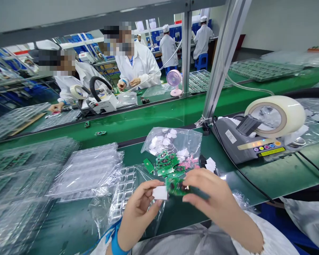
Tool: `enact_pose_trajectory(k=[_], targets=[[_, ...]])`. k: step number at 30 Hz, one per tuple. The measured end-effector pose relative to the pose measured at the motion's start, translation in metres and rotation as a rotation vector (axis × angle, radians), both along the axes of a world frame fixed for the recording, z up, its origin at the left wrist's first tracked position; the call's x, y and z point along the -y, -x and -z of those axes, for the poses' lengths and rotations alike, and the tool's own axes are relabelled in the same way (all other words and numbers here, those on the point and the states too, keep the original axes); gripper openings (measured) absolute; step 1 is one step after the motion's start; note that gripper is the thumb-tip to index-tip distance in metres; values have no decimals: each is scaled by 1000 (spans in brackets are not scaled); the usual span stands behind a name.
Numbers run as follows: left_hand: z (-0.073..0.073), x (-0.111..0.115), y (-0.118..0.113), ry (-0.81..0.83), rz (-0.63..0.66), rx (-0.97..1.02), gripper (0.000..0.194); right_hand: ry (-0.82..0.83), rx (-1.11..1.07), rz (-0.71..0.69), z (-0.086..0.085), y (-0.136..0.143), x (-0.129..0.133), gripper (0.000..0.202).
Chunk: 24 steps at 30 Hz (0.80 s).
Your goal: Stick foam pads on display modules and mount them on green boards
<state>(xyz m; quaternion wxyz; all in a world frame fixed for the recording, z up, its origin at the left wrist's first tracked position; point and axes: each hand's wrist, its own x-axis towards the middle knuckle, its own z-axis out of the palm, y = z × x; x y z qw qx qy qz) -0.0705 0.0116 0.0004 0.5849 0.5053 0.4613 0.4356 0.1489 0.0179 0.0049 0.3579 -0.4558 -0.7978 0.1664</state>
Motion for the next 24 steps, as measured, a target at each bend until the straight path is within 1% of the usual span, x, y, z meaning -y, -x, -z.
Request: enact_pose_trajectory(k=[2,3,6,8,9,12,14,16,20,24], targets=[[-5,2,-6,-66,41,-21,48,-138,0,-83,-18,7,8,14],[-8,3,-8,-118,59,-29,57,-173,18,-104,-23,12,11,16],[-18,5,-14,-316,95,-71,68,-235,16,-98,-28,23,18,18],[-22,5,-17,-384,112,-44,73,-257,-27,-80,-27,25,21,18],[-23,5,-18,-382,121,-3,75,-251,-41,-71,-26,25,22,18],[-24,6,-21,-296,111,137,80,-261,-67,-61,-27,21,24,19],[-23,7,-22,-256,82,173,81,-285,-71,-69,-29,20,25,18],[-23,8,-22,-270,62,145,83,-294,-82,-77,-31,21,25,18],[-25,10,-20,-375,35,1,88,-259,-118,-74,-32,24,25,20],[-26,9,-18,-417,48,-71,89,-193,-136,-101,-29,26,24,18]])
